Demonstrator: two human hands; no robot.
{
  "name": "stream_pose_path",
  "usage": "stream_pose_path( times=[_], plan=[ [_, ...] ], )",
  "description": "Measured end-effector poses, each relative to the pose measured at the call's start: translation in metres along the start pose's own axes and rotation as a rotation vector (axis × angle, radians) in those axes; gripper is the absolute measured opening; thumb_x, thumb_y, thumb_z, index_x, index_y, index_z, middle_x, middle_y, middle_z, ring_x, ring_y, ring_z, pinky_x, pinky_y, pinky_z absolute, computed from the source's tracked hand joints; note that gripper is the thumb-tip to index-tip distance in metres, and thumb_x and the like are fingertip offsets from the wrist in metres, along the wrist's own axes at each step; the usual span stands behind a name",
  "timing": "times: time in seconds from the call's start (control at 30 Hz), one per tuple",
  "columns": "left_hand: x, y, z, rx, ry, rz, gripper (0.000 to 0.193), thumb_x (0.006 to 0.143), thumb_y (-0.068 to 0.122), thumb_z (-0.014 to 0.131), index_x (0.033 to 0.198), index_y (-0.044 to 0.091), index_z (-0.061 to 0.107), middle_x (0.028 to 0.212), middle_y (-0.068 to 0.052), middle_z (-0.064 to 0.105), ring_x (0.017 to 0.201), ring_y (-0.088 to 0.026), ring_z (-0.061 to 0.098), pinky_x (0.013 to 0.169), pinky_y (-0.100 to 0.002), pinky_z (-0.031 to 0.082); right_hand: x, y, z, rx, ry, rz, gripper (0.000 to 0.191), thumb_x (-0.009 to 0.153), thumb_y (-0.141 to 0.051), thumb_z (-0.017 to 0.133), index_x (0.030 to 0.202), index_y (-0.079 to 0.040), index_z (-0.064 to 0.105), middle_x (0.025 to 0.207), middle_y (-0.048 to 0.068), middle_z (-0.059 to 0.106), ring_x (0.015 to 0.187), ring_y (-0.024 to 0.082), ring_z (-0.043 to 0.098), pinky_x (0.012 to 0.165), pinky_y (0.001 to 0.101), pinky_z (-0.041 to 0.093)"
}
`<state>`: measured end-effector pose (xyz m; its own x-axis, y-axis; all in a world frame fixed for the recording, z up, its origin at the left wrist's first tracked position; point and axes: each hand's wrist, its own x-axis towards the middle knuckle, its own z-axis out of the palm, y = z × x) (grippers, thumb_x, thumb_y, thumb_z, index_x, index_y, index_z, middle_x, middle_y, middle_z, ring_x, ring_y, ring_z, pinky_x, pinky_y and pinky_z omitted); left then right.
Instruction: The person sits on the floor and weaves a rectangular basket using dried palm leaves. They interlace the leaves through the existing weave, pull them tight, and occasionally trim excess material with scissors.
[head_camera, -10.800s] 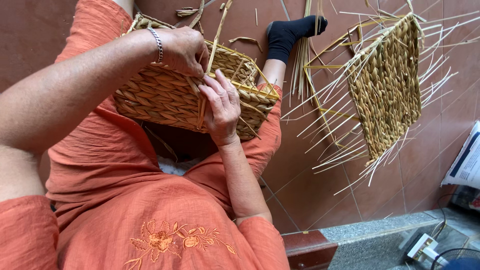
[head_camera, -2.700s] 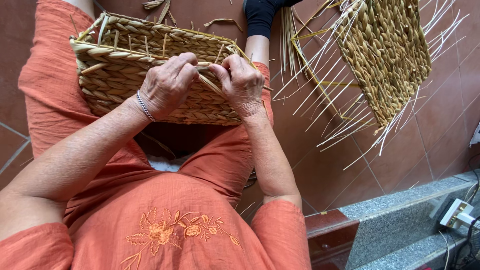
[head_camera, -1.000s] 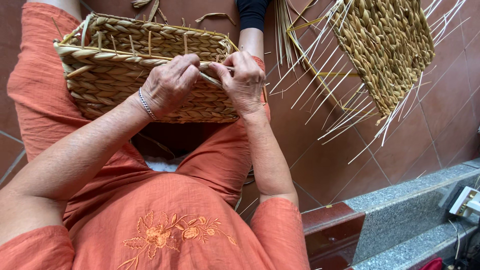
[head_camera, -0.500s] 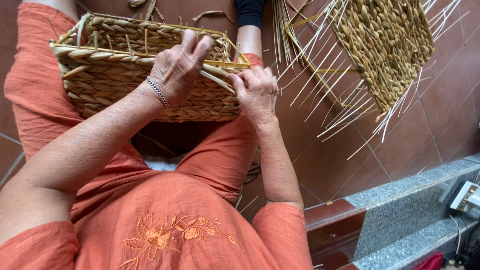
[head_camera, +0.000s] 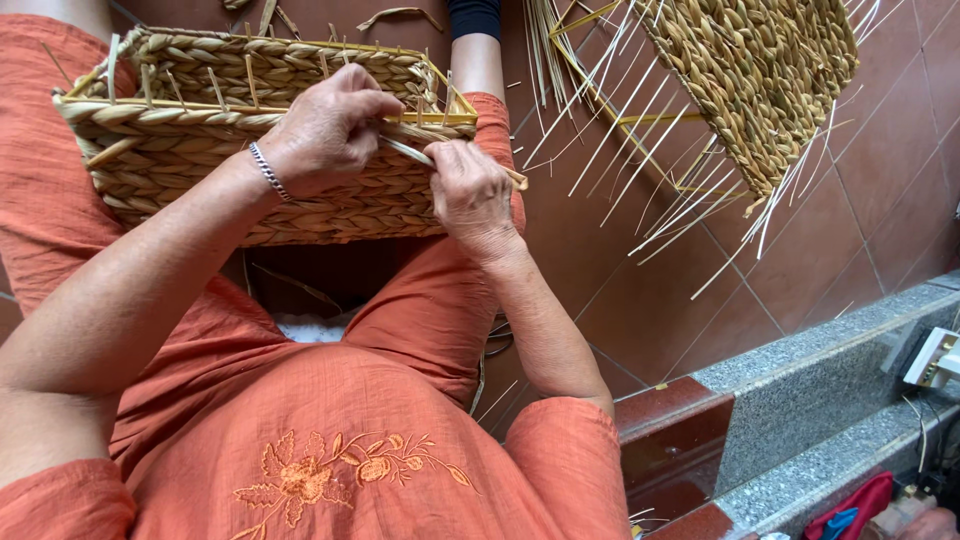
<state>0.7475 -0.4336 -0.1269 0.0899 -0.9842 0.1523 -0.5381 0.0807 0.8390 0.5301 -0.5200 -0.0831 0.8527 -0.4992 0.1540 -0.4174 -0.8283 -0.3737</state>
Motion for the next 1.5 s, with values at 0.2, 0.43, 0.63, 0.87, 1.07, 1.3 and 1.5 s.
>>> stream_pose_path(
  times=[0.2,0.43,0.63,0.87,1.07,1.3,1.5],
  plan=[
    [0.002,0.011,-0.005,0.002,-0.113,-0.044,0.044,0.078,0.008,0.075,0.123,0.005,0.072,0.117,-0.016,0.060,0.091,-0.029,0.068,0.081,-0.039,0.057,0.023,-0.001,-0.019,0.452,0.139,0.078,0.014,0.098,-0.004,0.076,0.111,-0.008,0.074,0.100,0.006,0.076,0.089,0.014,0.075,0.079,0.0274,0.061],
    [0.010,0.035,0.009,0.245,0.005,-0.151,0.034,0.090,0.022,0.083,0.112,0.001,0.066,0.111,-0.018,0.058,0.084,-0.034,0.066,0.071,-0.046,0.056,0.046,0.017,-0.018,0.641,0.049,0.266,0.019,0.095,-0.004,0.074,0.115,-0.005,0.074,0.094,0.005,0.077,0.084,0.011,0.074,0.076,0.0253,0.063],
    [-0.001,0.033,0.012,0.409,0.179,0.192,0.022,0.096,0.006,0.068,0.116,0.002,0.062,0.113,-0.012,0.056,0.088,-0.026,0.066,0.067,-0.034,0.056,0.039,0.027,0.001,0.458,0.156,0.107,0.023,0.088,-0.018,0.085,0.101,-0.004,0.072,0.090,0.008,0.072,0.081,0.018,0.071,0.073,0.0299,0.059],
    [-0.011,0.028,0.016,0.423,0.186,0.342,0.016,0.089,0.002,0.063,0.103,0.003,0.056,0.108,-0.010,0.060,0.084,-0.024,0.064,0.063,-0.035,0.054,0.035,0.033,0.022,0.204,0.223,0.131,0.035,0.086,-0.029,0.087,0.081,-0.006,0.061,0.074,0.006,0.066,0.066,0.024,0.067,0.063,0.0372,0.054],
    [0.007,0.011,0.032,0.429,0.112,0.040,0.009,0.100,-0.001,0.059,0.097,0.004,0.052,0.082,-0.012,0.057,0.057,-0.024,0.057,0.051,-0.036,0.049,0.007,0.027,0.024,0.320,0.168,0.244,0.023,0.093,-0.022,0.082,0.086,-0.007,0.065,0.074,0.004,0.069,0.066,0.020,0.069,0.062,0.0354,0.055],
    [0.018,0.003,0.038,0.474,0.125,-0.005,0.019,0.097,0.002,0.062,0.115,-0.001,0.057,0.097,-0.016,0.058,0.058,-0.024,0.063,0.044,-0.035,0.054,0.004,0.040,-0.006,0.218,0.206,0.266,0.013,0.089,-0.018,0.083,0.090,-0.009,0.074,0.085,0.005,0.068,0.078,0.018,0.063,0.066,0.0320,0.054],
    [0.012,0.016,0.036,0.653,0.063,0.062,0.008,0.099,0.005,0.064,0.107,0.005,0.063,0.098,-0.011,0.063,0.069,-0.021,0.072,0.053,-0.035,0.057,-0.017,0.029,-0.031,0.023,0.398,0.130,0.016,0.095,-0.024,0.083,0.096,-0.011,0.073,0.093,0.001,0.069,0.088,0.020,0.060,0.083,0.0346,0.050]
  ],
)
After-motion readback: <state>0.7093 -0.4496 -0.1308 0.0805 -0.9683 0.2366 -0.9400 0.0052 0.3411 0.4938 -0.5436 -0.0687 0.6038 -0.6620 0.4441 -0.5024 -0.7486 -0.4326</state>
